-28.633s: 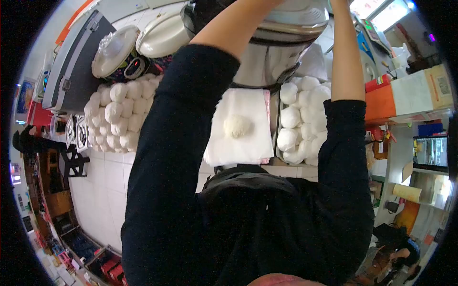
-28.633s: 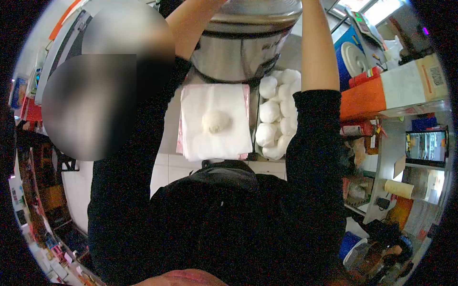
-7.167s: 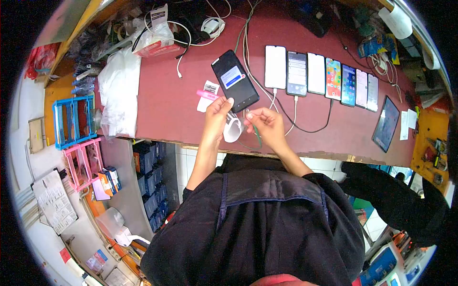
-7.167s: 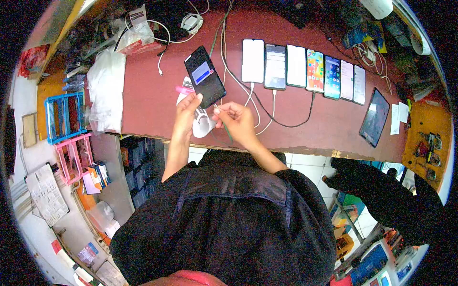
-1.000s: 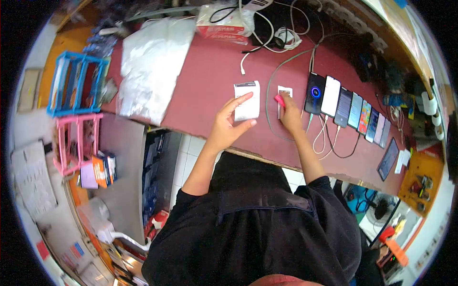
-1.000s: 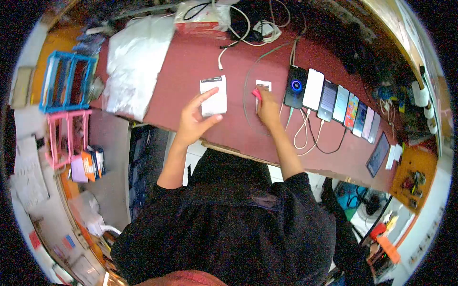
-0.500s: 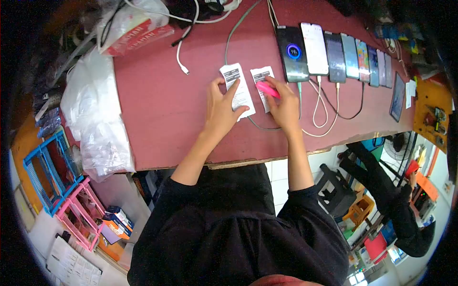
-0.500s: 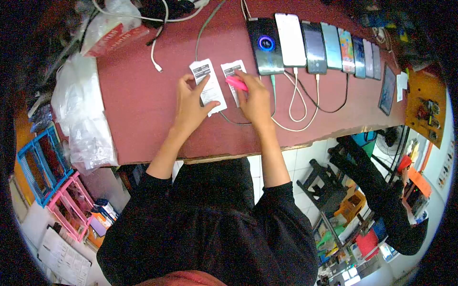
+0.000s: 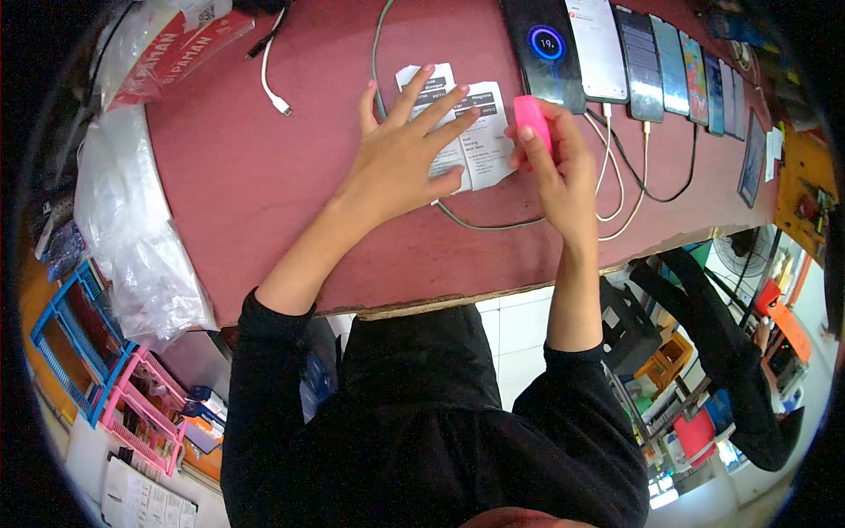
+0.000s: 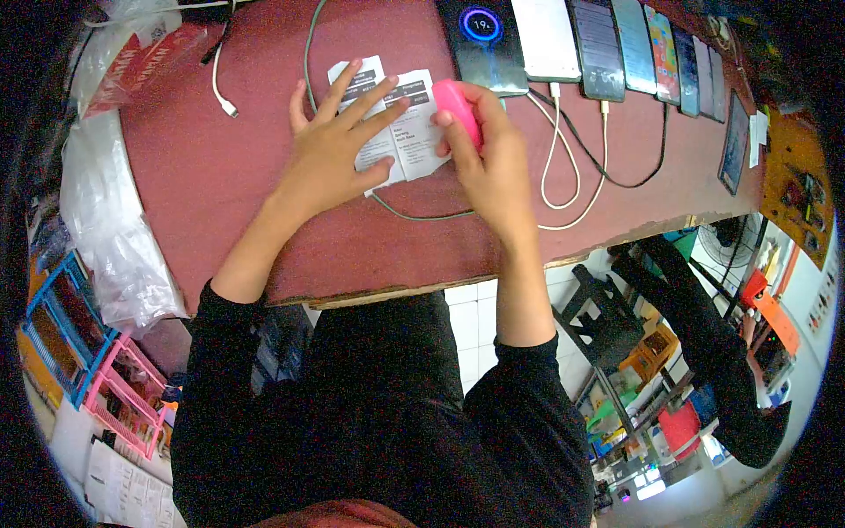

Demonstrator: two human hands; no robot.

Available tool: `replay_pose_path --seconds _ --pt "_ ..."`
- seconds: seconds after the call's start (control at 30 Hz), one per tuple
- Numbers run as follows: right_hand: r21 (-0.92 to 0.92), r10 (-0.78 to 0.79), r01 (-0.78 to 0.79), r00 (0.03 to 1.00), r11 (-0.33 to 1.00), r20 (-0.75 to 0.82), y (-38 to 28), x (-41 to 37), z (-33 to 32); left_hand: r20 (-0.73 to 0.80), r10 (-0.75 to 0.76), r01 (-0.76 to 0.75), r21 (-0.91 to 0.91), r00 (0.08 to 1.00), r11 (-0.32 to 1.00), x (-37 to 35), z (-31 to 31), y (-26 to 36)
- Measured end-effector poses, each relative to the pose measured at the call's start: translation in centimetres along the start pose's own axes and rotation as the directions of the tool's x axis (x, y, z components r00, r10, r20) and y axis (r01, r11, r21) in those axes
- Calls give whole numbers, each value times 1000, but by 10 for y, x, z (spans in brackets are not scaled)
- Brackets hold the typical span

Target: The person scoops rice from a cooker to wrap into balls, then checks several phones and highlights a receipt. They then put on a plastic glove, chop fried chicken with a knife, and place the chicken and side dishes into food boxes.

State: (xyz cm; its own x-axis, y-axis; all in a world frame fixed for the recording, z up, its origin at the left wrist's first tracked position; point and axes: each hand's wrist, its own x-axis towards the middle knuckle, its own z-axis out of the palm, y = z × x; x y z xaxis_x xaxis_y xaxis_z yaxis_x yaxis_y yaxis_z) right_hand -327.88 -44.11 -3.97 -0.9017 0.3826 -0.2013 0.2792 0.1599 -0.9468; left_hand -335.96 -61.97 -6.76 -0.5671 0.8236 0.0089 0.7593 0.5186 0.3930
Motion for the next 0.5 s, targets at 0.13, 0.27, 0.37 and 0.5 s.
replay_pose_path --seconds 0.13,0.27,0.37,0.5 --pt "-255 11 -18 1000 967 -26 -11 7 -2 -133 -49 49 -4 990 999 2 10 10" --pt "-413 -146 99 986 905 -84 -15 34 11 -185 -121 109 -72 975 991 4 20 16" --pt "-471 -323 280 946 836 -11 -23 50 23 -154 -160 145 -108 975 984 6 19 14" --pt "-660 -97 135 991 739 94 -39 39 20 -186 -159 135 -138 969 981 4 21 12"
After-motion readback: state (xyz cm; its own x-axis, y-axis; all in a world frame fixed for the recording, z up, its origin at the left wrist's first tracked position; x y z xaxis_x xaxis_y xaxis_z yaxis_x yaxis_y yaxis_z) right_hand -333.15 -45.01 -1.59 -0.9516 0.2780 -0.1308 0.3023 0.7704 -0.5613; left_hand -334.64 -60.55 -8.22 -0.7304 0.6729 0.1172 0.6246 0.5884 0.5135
